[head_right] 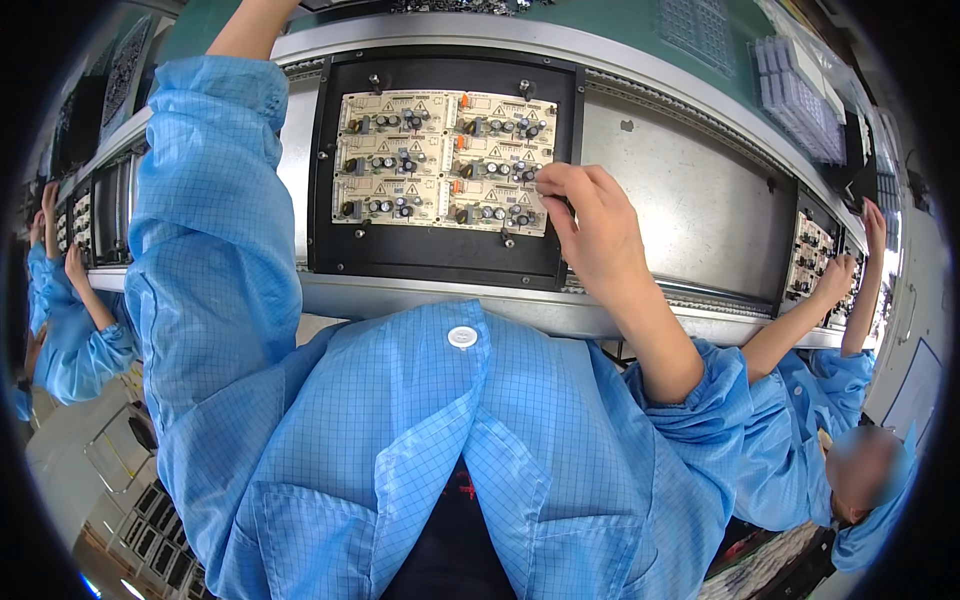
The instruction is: Manually placing small electronic components into specified slots on printed circuit boards at an industrial assembly station.
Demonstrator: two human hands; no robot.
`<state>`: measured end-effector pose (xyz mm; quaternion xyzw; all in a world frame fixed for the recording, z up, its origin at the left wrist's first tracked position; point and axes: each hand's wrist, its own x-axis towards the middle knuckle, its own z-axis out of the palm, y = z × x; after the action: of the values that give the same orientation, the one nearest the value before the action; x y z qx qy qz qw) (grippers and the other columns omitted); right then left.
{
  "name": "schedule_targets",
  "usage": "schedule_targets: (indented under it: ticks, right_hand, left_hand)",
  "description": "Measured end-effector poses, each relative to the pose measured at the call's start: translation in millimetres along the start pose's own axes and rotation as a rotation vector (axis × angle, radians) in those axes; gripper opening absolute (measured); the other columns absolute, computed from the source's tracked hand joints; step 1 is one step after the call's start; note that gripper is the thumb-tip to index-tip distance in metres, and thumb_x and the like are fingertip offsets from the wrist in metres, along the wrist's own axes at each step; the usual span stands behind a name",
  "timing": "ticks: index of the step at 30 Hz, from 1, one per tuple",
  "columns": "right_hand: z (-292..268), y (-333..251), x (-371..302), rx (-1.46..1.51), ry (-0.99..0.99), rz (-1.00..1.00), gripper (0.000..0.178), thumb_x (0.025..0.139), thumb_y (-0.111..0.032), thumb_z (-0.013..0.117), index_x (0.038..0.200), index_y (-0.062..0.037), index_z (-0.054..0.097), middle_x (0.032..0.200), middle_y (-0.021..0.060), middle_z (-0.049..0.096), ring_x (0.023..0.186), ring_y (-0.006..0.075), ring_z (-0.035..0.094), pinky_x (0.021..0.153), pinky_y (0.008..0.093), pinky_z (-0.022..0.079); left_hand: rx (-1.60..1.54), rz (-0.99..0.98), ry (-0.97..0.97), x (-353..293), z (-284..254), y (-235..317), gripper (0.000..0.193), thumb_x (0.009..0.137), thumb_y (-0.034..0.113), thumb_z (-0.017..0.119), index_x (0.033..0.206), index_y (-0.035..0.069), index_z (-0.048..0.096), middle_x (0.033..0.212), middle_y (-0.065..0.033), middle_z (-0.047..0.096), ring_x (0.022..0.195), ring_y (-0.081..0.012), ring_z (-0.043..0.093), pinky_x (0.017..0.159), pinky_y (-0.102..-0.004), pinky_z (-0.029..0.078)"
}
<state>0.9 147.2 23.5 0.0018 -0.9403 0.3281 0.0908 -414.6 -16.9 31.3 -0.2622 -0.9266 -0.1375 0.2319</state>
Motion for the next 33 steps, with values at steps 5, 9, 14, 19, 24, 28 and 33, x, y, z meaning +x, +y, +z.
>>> schedule_targets:
  ticks: [5,9,14,19,24,28,33]
  right_hand:
    - [-6,-6,-8,-0.140,0.049,-0.097,0.030,0.083,0.008,0.066,0.112,-0.0015,0.064,0.097,0.0110,0.067,0.093,0.0213,0.069,0.078,0.0329,0.057]
    - [-5,-4,-15,-0.081,0.026,-0.045,0.032,0.084,0.007,0.066,0.115,-0.0027,0.066,0.091,0.0106,0.068,0.092,0.0208,0.068,0.077,0.0315,0.055]
    - [-34,-1,35,0.023,0.059,-0.095,0.026,0.085,0.004,0.067,0.110,-0.0011,0.067,0.087,0.0106,0.068,0.083,0.0205,0.065,0.075,0.0308,0.051]
    - [-38,65,136,-0.165,0.279,-0.141,0.024,0.088,-0.004,0.066,0.112,-0.0054,0.066,0.089,0.0112,0.068,0.077,0.0227,0.063,0.074,0.0311,0.051]
    - [-22,121,193,-0.205,0.269,-0.134,0.024,0.088,-0.004,0.066,0.112,-0.0065,0.066,0.093,0.0110,0.069,0.080,0.0226,0.064,0.074,0.0310,0.051]
    - [-6,131,207,-0.136,0.254,-0.081,0.024,0.088,-0.005,0.066,0.112,-0.0063,0.066,0.096,0.0111,0.069,0.083,0.0198,0.065,0.076,0.0293,0.052]
    - [-5,147,207,0.054,0.355,0.018,0.021,0.092,-0.006,0.064,0.113,-0.0036,0.067,0.099,0.0068,0.070,0.087,0.0129,0.064,0.079,0.0257,0.052]
  left_hand:
    - [-0.021,-0.053,-0.016,-2,-11,8,0.010,0.079,0.004,0.064,0.080,-0.006,0.065,0.087,-0.0301,0.066,0.088,-0.0451,0.065,0.078,-0.0482,0.054]
    - [-0.094,-0.036,0.058,-7,-15,6,0.012,0.079,0.006,0.067,0.080,-0.007,0.065,0.087,-0.0300,0.066,0.090,-0.0441,0.065,0.079,-0.0477,0.054]
    - [-0.801,-0.023,-0.162,-7,-58,-13,0.015,0.079,0.007,0.068,0.081,-0.006,0.063,0.085,-0.0285,0.066,0.088,-0.0432,0.065,0.078,-0.0468,0.053]
    - [-0.584,-0.015,-0.170,-42,-111,42,0.012,0.081,0.007,0.065,0.081,-0.005,0.062,0.084,-0.0266,0.066,0.087,-0.0427,0.065,0.078,-0.0449,0.053]
    - [-0.524,0.003,-0.401,-91,-109,33,0.022,0.086,0.018,0.072,0.101,0.001,0.073,0.079,-0.0078,0.070,0.068,-0.0098,0.061,0.063,-0.0257,0.049]
    - [-0.689,-0.142,-0.610,-130,-118,31,0.019,0.085,0.012,0.071,0.097,-0.003,0.073,0.080,-0.0087,0.071,0.072,-0.0097,0.064,0.068,-0.0250,0.052]
    - [-0.685,-0.173,-0.652,-153,-115,35,0.016,0.083,0.008,0.069,0.092,-0.005,0.071,0.080,-0.0137,0.072,0.076,-0.0183,0.070,0.070,-0.0291,0.055]
